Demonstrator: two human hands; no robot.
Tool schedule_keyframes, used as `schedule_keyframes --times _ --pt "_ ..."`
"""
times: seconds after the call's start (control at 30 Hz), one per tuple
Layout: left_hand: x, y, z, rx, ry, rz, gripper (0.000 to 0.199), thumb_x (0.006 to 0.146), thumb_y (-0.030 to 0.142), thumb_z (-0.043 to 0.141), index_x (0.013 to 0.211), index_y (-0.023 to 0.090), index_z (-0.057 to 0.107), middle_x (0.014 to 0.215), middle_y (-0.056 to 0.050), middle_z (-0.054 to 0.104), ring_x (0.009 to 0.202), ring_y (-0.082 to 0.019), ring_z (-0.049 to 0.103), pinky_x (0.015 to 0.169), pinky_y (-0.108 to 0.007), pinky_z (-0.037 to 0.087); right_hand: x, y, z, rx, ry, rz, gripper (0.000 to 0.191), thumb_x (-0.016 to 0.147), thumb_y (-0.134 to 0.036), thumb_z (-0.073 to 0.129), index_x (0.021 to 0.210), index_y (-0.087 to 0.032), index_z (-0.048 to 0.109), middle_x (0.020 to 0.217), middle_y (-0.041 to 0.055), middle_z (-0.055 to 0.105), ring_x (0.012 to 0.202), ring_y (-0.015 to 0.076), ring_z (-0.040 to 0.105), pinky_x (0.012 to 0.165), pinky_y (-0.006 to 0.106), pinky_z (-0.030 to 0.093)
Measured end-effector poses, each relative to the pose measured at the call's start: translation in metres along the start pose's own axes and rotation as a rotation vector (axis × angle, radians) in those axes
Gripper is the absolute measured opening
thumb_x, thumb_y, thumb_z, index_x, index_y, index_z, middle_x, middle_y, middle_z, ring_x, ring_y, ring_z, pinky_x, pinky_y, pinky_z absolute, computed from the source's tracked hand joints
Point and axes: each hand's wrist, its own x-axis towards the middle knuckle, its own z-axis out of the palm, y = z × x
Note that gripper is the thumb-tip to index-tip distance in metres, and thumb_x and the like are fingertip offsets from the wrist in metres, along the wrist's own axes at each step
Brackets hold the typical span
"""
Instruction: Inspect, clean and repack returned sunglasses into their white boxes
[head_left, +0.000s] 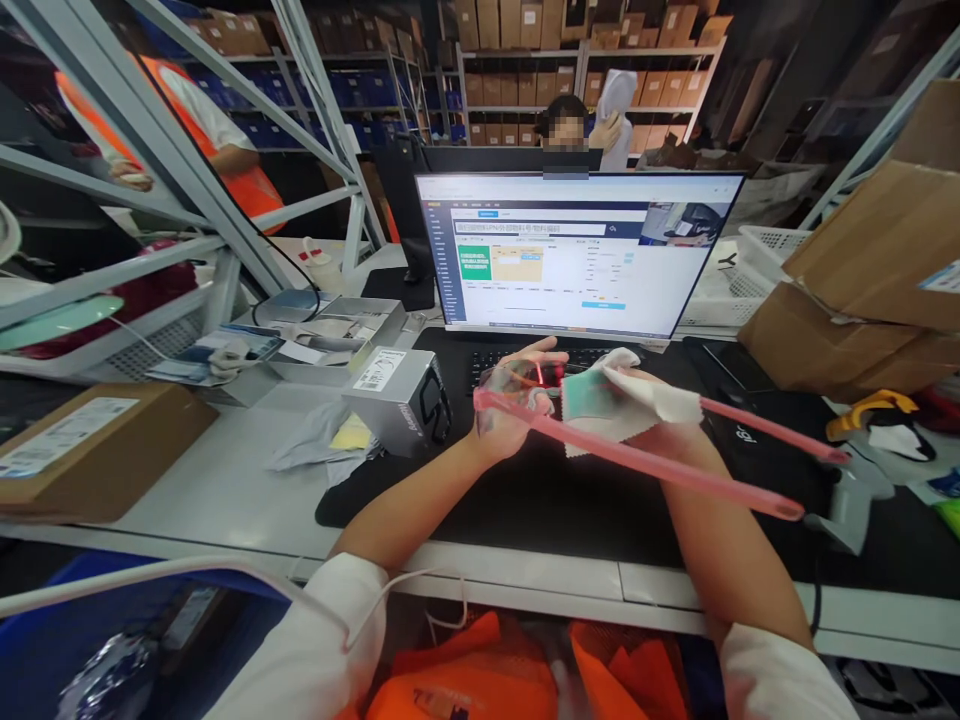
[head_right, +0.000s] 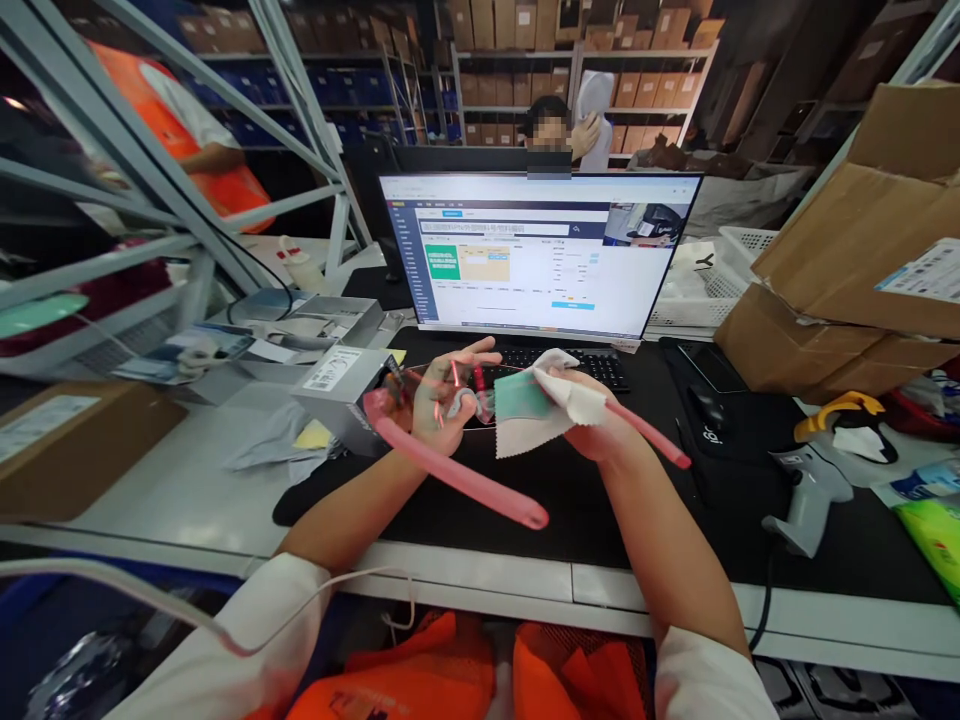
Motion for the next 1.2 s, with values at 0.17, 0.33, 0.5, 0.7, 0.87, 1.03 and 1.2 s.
schedule_keyframes --times 0.17,0.33,0.5,0.7,0.87,1.03,1.2 --pt "0.001 -0.001 0.003 0.146 0.172 0.175 0.041 0.090 0.056 0.071 0.114 0.026 0.056 0.114 -0.009 0.075 0.131 -0.028 0.062 0.115 -0.052 0.046 0.002 0.002 0.017 0.248 0.104 -0.081 0.032 0.079 -0.053 0.062 0.097 -0.026 0.064 0.109 0.0072 0.068 0.116 0.0317 0.061 0.096 0.045 0.054" --pt "0.002 -0.003 0.001 0.127 0.283 0.236 0.037 0.090 0.043 0.076 0.120 0.031 0.057 0.123 -0.005 0.071 0.138 -0.026 0.056 0.121 -0.052 0.037 0.001 0.004 0.031 0.304 0.129 -0.067 0.049 0.083 -0.065 0.052 0.107 -0.025 0.064 0.113 0.0119 0.068 0.118 0.0342 0.061 0.091 0.046 0.056" --pt "-0.003 -0.010 0.005 0.204 0.286 0.287 0.045 0.083 0.040 0.084 0.118 0.029 0.058 0.120 -0.005 0.072 0.132 -0.026 0.060 0.119 -0.055 0.038 -0.006 0.005 0.067 0.386 0.054 0.033 0.044 0.084 -0.062 0.051 0.106 -0.025 0.060 0.102 0.0103 0.066 0.107 0.0322 0.063 0.085 0.046 0.057" --pt "-0.012 -0.018 0.010 0.388 0.250 0.344 0.041 0.086 0.051 0.078 0.111 0.027 0.056 0.115 -0.005 0.075 0.121 -0.026 0.068 0.117 -0.060 0.039 -0.009 0.017 0.075 0.393 0.116 -0.061 0.036 0.079 -0.055 0.073 0.089 -0.027 0.053 0.072 -0.0001 0.052 0.072 0.0212 0.057 0.076 0.038 0.055" --pt "-0.012 -0.008 0.008 0.493 0.123 0.500 0.045 0.084 0.048 0.082 0.112 0.026 0.055 0.114 -0.004 0.076 0.118 -0.023 0.071 0.118 -0.054 0.041 -0.003 0.023 0.052 0.139 0.477 -0.216 0.046 0.078 -0.062 0.078 0.087 -0.021 0.062 0.078 0.0041 0.064 0.070 0.0196 0.060 0.068 0.034 0.053" --pt "-0.008 -0.015 0.003 0.487 0.160 0.562 0.035 0.089 0.039 0.077 0.111 0.023 0.057 0.114 -0.007 0.076 0.120 -0.022 0.070 0.117 -0.050 0.043 0.001 0.025 0.065 0.345 0.318 -0.149 0.049 0.063 -0.054 0.091 0.082 -0.021 0.060 0.062 -0.0049 0.055 0.052 0.0122 0.052 0.051 0.026 0.048" --pt "-0.006 -0.027 -0.001 0.534 0.129 0.521 0.031 0.090 0.041 0.075 0.108 0.024 0.056 0.113 -0.006 0.077 0.116 -0.023 0.072 0.115 -0.053 0.045 0.013 0.029 0.053 0.328 0.236 -0.133 0.042 0.067 -0.052 0.090 0.078 -0.020 0.065 0.064 -0.0016 0.057 0.054 0.0143 0.055 0.055 0.030 0.053"
